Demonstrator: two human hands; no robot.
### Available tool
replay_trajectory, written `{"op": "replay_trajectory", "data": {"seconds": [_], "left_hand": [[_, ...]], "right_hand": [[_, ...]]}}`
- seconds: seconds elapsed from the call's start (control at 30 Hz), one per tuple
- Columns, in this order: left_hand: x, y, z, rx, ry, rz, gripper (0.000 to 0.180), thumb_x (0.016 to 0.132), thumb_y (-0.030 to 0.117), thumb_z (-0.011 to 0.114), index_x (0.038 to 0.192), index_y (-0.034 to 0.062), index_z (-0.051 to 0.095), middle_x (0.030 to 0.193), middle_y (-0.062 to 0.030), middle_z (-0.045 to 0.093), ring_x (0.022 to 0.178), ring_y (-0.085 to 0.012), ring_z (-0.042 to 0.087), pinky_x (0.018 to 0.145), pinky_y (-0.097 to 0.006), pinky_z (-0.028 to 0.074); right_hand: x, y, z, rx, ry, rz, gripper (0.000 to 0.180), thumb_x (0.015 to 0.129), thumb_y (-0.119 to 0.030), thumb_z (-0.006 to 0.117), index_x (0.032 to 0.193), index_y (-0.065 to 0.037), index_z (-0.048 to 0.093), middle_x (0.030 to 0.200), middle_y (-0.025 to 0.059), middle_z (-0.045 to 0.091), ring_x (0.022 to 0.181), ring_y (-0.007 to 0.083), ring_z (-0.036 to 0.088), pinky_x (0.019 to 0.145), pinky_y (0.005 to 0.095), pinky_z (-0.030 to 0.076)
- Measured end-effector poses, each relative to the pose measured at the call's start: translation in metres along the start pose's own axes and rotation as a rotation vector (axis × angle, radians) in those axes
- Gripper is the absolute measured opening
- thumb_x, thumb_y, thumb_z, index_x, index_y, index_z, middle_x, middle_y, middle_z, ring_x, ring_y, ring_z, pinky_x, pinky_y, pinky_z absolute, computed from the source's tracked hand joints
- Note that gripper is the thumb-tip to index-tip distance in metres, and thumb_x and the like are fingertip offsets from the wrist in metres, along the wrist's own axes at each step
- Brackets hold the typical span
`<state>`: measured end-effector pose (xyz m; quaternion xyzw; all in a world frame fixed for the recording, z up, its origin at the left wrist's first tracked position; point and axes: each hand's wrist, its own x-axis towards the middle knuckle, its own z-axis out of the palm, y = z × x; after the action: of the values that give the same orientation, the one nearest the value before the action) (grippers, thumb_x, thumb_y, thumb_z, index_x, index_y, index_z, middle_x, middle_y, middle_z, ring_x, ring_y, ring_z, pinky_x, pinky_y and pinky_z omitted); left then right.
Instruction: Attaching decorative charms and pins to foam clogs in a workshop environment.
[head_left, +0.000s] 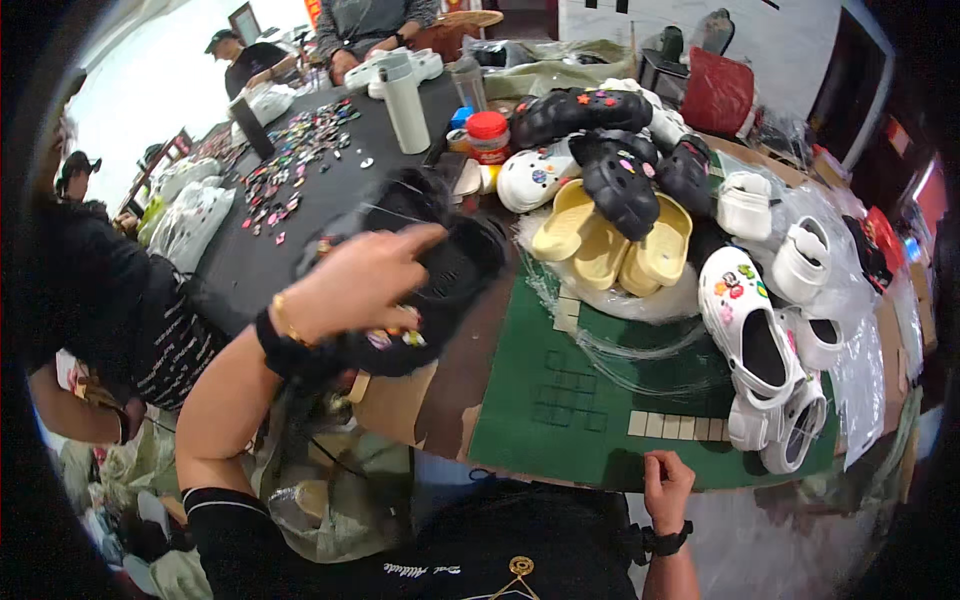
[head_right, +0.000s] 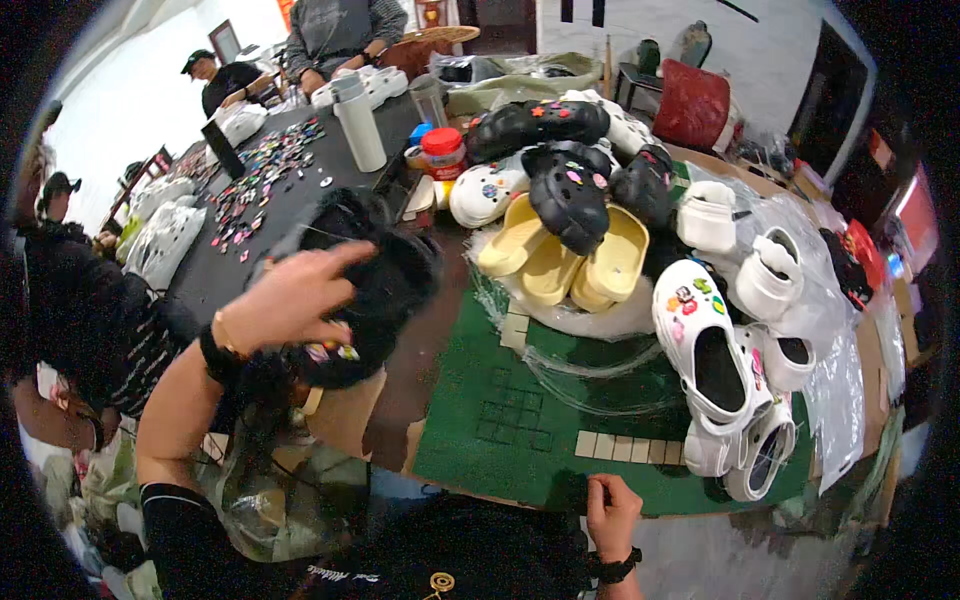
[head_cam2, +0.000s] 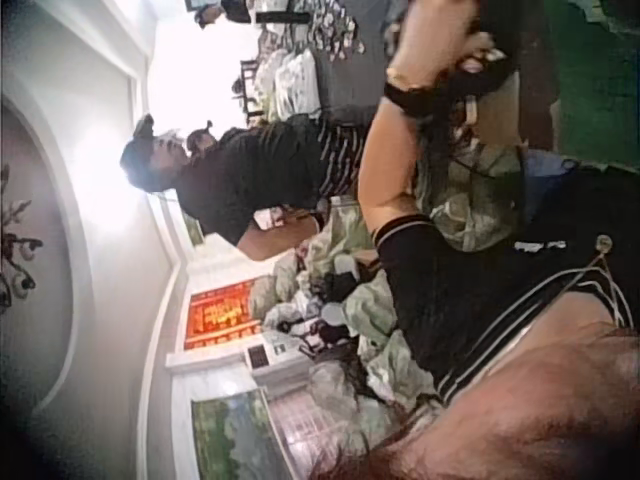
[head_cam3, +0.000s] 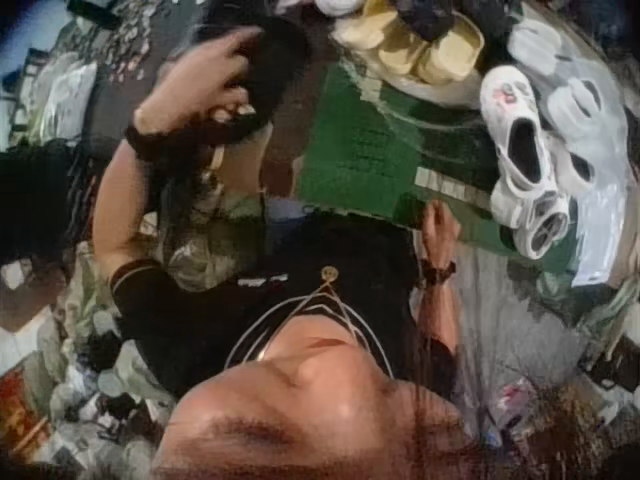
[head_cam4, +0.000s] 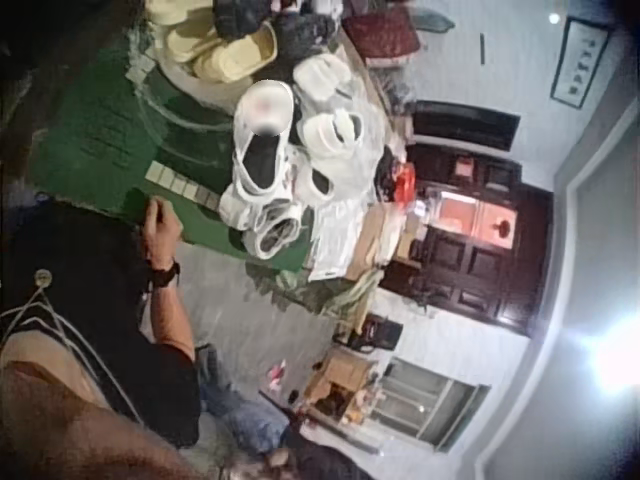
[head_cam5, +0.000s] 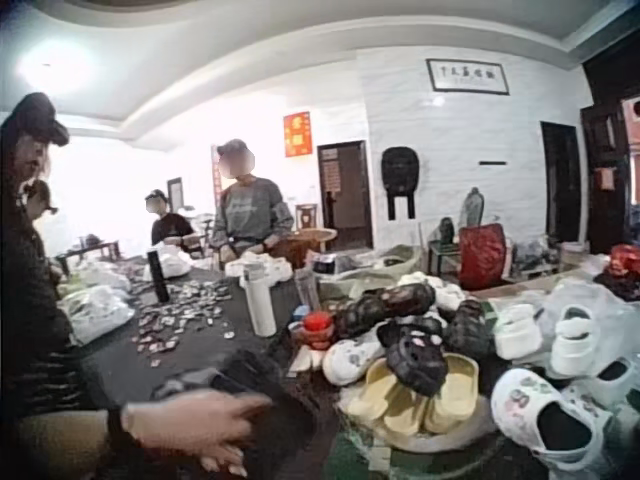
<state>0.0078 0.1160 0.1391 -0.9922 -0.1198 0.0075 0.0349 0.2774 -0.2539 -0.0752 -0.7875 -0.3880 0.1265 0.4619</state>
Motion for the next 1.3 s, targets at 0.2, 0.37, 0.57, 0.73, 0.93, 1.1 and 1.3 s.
{"op": "replay_trajectory", "data": {"seconds": [0.2,0.37,0.57,0.73,0.93,1.1,1.3], "left_hand": [[0.005,0.097,0.052,0.180,-0.063,0.413,0.012,0.073,0.019,0.064,0.074,0.0117,0.073,0.137,-0.0084,0.052,0.088,-0.0175,0.058,0.074,-0.030,0.046],[0.009,0.109,0.074,0.026,-0.227,0.348,0.028,0.067,0.020,0.070,0.092,0.0088,0.069,0.139,-0.0130,0.049,0.113,-0.0262,0.053,0.094,-0.038,0.043],[-0.010,0.113,0.085,-0.371,0.110,-0.005,0.064,0.059,0.020,0.084,0.117,0.0020,0.060,0.137,-0.0248,0.048,0.126,-0.0456,0.045,0.105,-0.052,0.036],[-0.046,0.131,0.129,-0.395,0.177,-0.408,0.078,0.062,0.020,0.083,0.129,-0.0018,0.050,0.140,-0.0290,0.041,0.128,-0.0466,0.040,0.107,-0.050,0.034],[-0.022,0.134,0.131,-0.485,0.174,-0.374,0.074,0.071,0.031,0.079,0.132,0.0007,0.050,0.133,-0.0216,0.051,0.125,-0.0405,0.044,0.106,-0.048,0.032],[-0.008,0.132,0.146,-0.500,0.273,-0.316,0.050,0.076,0.023,0.064,0.121,0.0023,0.056,0.121,-0.0163,0.058,0.120,-0.0350,0.049,0.108,-0.051,0.030],[-0.024,0.092,0.147,-0.532,0.136,0.046,0.040,0.070,0.007,0.062,0.110,0.0091,0.063,0.116,-0.0096,0.062,0.119,-0.0282,0.052,0.110,-0.050,0.032]], "right_hand": [[0.030,-0.036,0.023,0.030,-0.156,-0.044,0.007,0.087,-0.006,0.065,0.088,0.001,0.067,0.073,0.0114,0.065,0.060,0.0170,0.059,0.059,0.0280,0.046],[0.051,-0.046,0.034,0.114,-0.157,-0.107,0.015,0.087,-0.006,0.063,0.101,0.001,0.064,0.088,0.0125,0.065,0.073,0.0192,0.062,0.067,0.0293,0.049],[0.096,-0.068,0.064,0.000,-0.135,-0.342,0.043,0.083,-0.013,0.067,0.125,-0.009,0.056,0.118,0.0169,0.057,0.107,0.0375,0.056,0.086,0.0439,0.050],[0.124,-0.094,0.102,-0.058,-0.255,-0.541,0.051,0.079,-0.003,0.061,0.129,-0.013,0.056,0.136,0.0235,0.043,0.118,0.0429,0.050,0.097,0.0449,0.046],[0.136,-0.095,0.100,-0.230,-0.336,-0.601,0.024,0.073,-0.004,0.061,0.097,-0.006,0.062,0.131,0.0249,0.046,0.108,0.0425,0.052,0.091,0.0474,0.047],[0.116,-0.099,0.088,-0.258,-0.219,-0.650,0.015,0.073,-0.005,0.063,0.088,-0.005,0.062,0.139,0.0241,0.045,0.124,0.0428,0.045,0.101,0.0483,0.040],[0.069,-0.114,0.072,-0.225,-0.476,-0.718,0.029,0.068,-0.018,0.079,0.091,-0.010,0.062,0.124,0.0110,0.057,0.110,0.0303,0.054,0.084,0.0419,0.041]]}}
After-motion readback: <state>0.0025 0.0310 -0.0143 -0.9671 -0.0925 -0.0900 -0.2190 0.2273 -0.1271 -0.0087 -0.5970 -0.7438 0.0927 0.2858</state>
